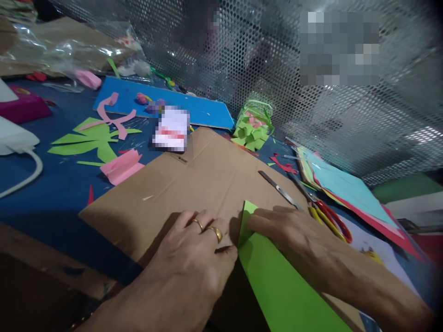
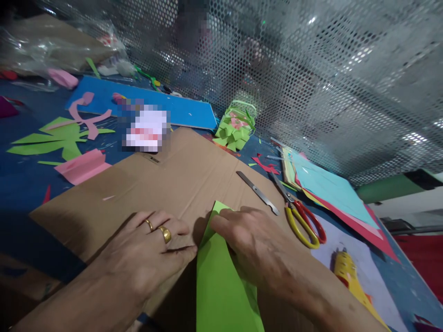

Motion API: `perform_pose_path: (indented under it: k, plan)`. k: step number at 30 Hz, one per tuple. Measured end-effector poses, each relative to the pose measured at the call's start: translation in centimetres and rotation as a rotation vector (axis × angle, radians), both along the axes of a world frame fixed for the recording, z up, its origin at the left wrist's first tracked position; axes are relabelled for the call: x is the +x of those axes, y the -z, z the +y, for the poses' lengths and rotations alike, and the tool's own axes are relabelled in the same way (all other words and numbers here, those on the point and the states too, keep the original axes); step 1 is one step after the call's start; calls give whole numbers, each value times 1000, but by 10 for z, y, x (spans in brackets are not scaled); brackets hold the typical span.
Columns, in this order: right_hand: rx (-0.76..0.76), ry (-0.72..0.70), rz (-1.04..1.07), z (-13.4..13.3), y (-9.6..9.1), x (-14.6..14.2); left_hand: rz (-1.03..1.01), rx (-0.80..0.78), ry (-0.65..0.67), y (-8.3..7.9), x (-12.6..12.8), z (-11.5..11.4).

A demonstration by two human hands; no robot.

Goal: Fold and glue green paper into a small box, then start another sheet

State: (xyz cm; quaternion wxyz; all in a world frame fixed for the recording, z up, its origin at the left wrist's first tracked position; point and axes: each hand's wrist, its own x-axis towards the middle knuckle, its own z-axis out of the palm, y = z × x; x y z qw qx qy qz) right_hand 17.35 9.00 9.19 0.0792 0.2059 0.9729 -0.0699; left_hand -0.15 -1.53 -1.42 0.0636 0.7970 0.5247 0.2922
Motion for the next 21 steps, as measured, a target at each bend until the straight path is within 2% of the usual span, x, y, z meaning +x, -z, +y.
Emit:
perform_pose_path:
  k: [2, 6, 8, 13, 16, 19, 21]
  plan:
    - [-26, 28, -7, 1, 0, -1, -8, 25, 1, 3, 1, 2]
    - [-206, 59, -37, 10, 2, -4, 0, 45, -15, 6, 1, 4]
    - [-232, 72, -94, 17, 5, -5, 6, 47, -16, 5, 0, 4]
    - [30, 72, -225, 23, 8, -7, 4, 52, 15, 14, 0, 5]
    - [87, 50, -215, 22, 5, -7, 23, 86, 18, 19, -2, 2]
    - [119, 21, -236, 24, 4, -6, 91, 122, 7, 11, -11, -5]
    - [159, 34, -237, 27, 6, -4, 121, 245, -32, -4, -18, -7]
